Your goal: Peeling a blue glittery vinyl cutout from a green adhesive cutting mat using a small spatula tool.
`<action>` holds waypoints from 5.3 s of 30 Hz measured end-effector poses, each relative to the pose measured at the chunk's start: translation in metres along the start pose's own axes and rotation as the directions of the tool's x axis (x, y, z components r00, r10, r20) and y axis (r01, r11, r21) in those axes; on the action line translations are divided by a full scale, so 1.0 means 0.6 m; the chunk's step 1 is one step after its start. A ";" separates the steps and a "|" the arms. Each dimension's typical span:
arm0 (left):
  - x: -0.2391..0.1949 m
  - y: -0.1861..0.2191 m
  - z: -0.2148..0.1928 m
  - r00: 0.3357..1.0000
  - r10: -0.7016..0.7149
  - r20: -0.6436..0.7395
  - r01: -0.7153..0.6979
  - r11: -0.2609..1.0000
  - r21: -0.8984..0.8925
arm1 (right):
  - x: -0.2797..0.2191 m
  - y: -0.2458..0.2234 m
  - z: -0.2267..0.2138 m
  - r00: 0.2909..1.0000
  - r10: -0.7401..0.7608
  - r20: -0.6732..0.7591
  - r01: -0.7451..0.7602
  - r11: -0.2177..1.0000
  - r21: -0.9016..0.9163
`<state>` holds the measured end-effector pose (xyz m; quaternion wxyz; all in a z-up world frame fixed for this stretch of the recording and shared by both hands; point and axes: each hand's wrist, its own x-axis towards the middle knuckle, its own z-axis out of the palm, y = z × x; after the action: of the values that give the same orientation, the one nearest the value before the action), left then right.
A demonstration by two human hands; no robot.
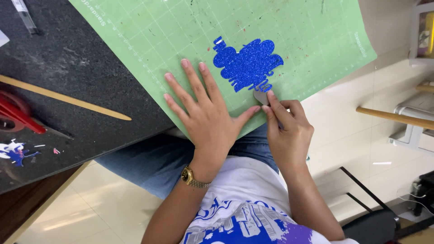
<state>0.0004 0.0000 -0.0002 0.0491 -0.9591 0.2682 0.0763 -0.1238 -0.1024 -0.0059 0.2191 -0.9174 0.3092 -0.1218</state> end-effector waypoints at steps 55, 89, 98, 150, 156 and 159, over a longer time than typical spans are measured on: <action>0.000 -0.010 -0.001 0.999 0.029 0.031 -0.029 1.000 0.005 | 0.010 -0.001 0.004 0.998 -0.051 -0.042 0.051 0.999 0.006; 0.056 -0.174 -0.018 0.771 0.625 -0.119 -0.547 0.555 -0.627 | 0.069 0.201 -0.110 0.774 0.562 0.290 -0.632 0.670 0.389; 0.048 -0.179 -0.051 0.687 0.362 -0.630 -0.704 0.549 -0.451 | -0.074 0.285 -0.095 0.606 0.668 0.431 -0.623 0.061 0.780; 0.491 -0.352 -0.066 0.912 0.143 -0.385 -0.332 0.810 -0.484 | -0.110 0.284 -0.051 0.683 0.577 0.448 -0.656 0.215 0.724; 0.505 -0.368 -0.053 0.986 0.097 -0.138 -0.148 0.889 -0.433 | -0.104 0.283 -0.047 0.687 0.576 0.443 -0.654 0.224 0.723; 0.513 -0.372 -0.043 0.939 0.065 -0.337 -0.200 0.902 -0.382 | -0.095 0.272 -0.053 0.677 0.597 0.431 -0.673 0.265 0.690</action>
<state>0.3801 0.0304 -0.0163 -0.2025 -0.9267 0.3160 -0.0206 -0.2635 -0.1936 -0.0608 0.6536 -0.5103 0.5476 -0.1118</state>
